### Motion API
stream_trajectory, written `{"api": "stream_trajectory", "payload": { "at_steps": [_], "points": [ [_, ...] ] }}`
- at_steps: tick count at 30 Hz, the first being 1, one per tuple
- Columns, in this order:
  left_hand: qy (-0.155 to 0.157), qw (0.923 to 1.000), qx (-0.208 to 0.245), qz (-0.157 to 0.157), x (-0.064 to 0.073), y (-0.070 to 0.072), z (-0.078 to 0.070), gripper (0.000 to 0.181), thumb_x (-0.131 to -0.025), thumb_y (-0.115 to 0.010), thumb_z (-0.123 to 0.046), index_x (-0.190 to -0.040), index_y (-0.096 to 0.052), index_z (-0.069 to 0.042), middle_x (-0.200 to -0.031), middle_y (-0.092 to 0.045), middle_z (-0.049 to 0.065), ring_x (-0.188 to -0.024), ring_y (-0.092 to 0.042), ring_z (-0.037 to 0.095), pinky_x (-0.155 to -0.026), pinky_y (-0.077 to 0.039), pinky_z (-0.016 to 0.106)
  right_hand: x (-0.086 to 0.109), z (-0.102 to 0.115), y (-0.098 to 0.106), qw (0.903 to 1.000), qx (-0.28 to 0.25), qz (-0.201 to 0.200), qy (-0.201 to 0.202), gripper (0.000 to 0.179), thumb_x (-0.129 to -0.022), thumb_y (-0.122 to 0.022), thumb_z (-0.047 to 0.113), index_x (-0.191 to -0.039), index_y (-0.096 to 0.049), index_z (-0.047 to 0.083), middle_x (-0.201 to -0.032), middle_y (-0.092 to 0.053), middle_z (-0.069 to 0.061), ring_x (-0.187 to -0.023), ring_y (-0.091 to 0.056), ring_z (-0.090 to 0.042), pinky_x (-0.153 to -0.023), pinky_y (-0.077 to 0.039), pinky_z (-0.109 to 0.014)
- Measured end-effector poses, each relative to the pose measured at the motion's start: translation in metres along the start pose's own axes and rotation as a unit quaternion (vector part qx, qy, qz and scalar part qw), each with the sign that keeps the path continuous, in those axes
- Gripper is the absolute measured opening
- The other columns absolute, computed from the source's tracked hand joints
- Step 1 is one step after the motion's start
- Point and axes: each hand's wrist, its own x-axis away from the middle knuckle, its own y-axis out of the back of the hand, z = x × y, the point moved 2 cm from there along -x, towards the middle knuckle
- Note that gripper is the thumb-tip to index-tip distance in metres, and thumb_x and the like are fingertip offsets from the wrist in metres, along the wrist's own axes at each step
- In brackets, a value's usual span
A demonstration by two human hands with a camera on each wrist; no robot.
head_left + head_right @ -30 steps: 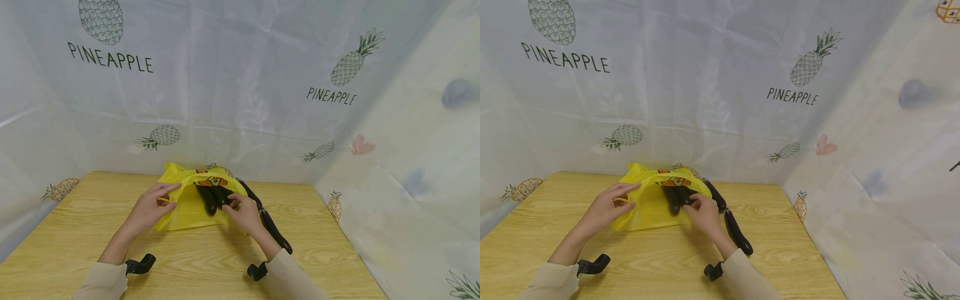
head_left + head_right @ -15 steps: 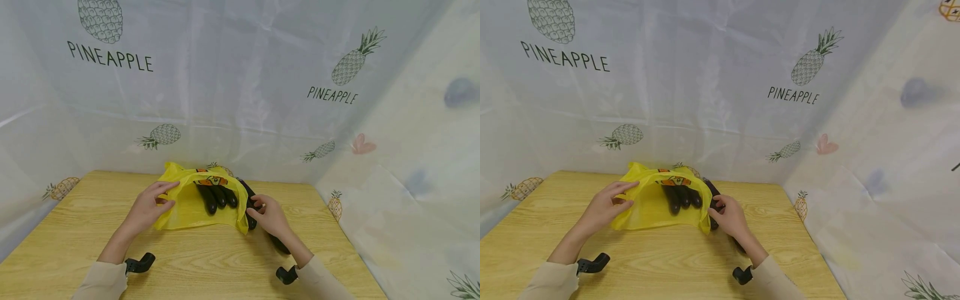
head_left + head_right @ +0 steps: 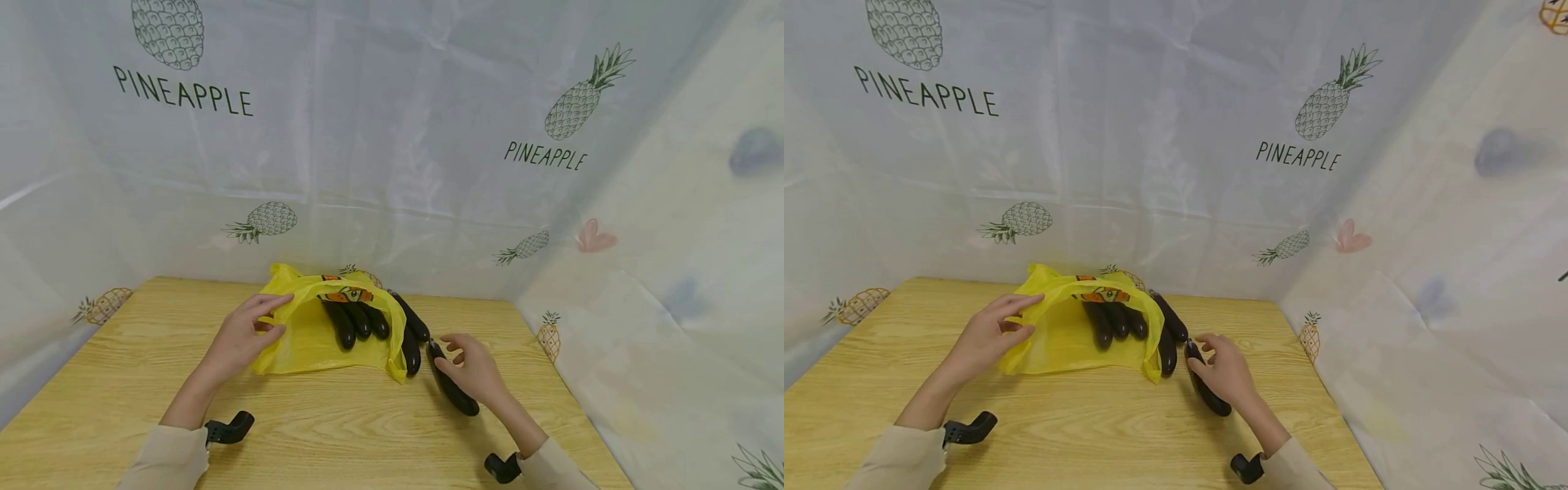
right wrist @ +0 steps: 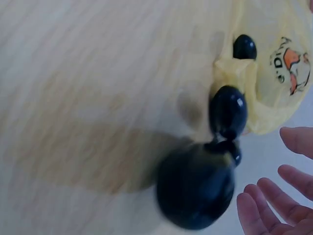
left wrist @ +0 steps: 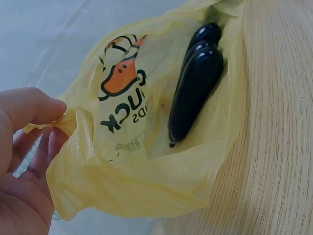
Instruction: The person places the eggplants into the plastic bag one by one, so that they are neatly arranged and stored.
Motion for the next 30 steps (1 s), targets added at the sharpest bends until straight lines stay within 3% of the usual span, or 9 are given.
{"api": "stream_trajectory", "payload": {
  "at_steps": [11,30],
  "points": [
    [0.006,1.0000,-0.001,-0.006,0.001,0.001,0.001,0.061,-0.096,-0.075,0.003,-0.153,-0.060,-0.013,-0.142,-0.061,0.011,-0.109,-0.065,0.026,-0.084,-0.060,0.022,0.016,-0.023,0.003,0.9995,0.004,0.020,-0.024,0.045,-0.093,-0.085,0.021,-0.135,-0.072,0.011,-0.119,-0.071,-0.015,-0.085,-0.067,-0.016,-0.072,-0.058,-0.033],
    [0.009,0.9999,0.003,-0.011,0.000,0.000,-0.001,0.062,-0.096,-0.076,0.002,-0.153,-0.060,-0.014,-0.143,-0.061,0.010,-0.114,-0.060,0.026,-0.085,-0.059,0.020,0.035,-0.033,-0.001,0.9980,0.003,0.041,-0.047,0.048,-0.090,-0.088,0.023,-0.134,-0.072,0.010,-0.114,-0.069,-0.009,-0.082,-0.065,-0.012,-0.069,-0.056,-0.029]
  ]
}}
